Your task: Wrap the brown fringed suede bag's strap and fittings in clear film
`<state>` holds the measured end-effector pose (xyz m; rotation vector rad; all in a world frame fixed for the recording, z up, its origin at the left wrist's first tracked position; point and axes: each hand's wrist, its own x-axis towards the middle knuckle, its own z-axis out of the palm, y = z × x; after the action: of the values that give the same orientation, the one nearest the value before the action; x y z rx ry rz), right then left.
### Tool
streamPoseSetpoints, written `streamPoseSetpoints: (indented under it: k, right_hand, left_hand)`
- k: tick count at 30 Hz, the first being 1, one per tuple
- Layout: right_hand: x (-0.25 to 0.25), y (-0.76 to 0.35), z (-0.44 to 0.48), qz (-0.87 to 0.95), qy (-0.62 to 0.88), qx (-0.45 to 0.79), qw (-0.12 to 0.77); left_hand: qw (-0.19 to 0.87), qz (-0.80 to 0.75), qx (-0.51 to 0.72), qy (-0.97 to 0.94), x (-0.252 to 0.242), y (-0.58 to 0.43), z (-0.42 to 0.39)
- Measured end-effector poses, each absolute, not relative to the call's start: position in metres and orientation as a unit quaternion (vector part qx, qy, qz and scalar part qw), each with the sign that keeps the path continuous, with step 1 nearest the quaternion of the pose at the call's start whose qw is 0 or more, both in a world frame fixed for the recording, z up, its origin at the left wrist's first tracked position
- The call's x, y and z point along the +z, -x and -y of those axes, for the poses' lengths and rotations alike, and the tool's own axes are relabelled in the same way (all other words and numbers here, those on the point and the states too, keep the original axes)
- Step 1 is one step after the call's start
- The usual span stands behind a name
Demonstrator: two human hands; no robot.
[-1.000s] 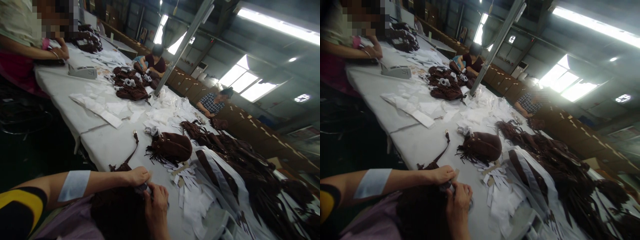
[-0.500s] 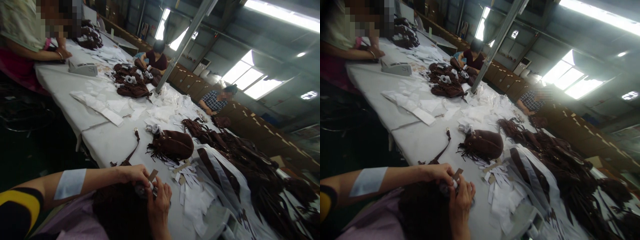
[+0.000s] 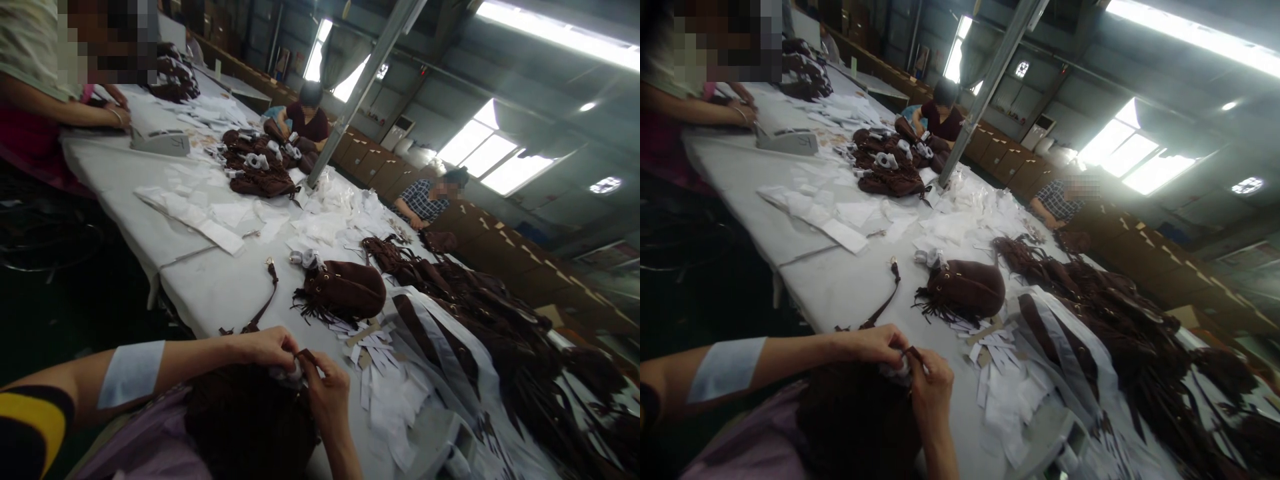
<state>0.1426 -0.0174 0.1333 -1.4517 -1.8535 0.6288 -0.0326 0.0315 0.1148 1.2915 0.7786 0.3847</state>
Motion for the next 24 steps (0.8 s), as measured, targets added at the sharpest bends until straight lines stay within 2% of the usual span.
streamPoseSetpoints:
  k: [5,8,17,24]
  right_hand:
    - [0.120,-0.145,0.020,0.740,0.543,0.195,0.345]
    - [0.115,-0.148,0.019,0.751,0.538,0.192,0.330]
    - [0.131,-0.150,0.021,0.847,0.454,0.076,0.265]
    - [0.130,-0.153,0.029,0.870,0.415,0.037,0.264]
  left_hand:
    - [0.674,-0.370,0.117,-0.629,0.113,0.037,-0.029]
    - [0.688,-0.394,0.134,-0.594,0.110,0.037,-0.026]
    - [0.825,-0.396,0.239,-0.325,0.099,0.024,-0.015]
    - [0.894,-0.375,0.211,-0.122,0.094,0.021,-0.011]
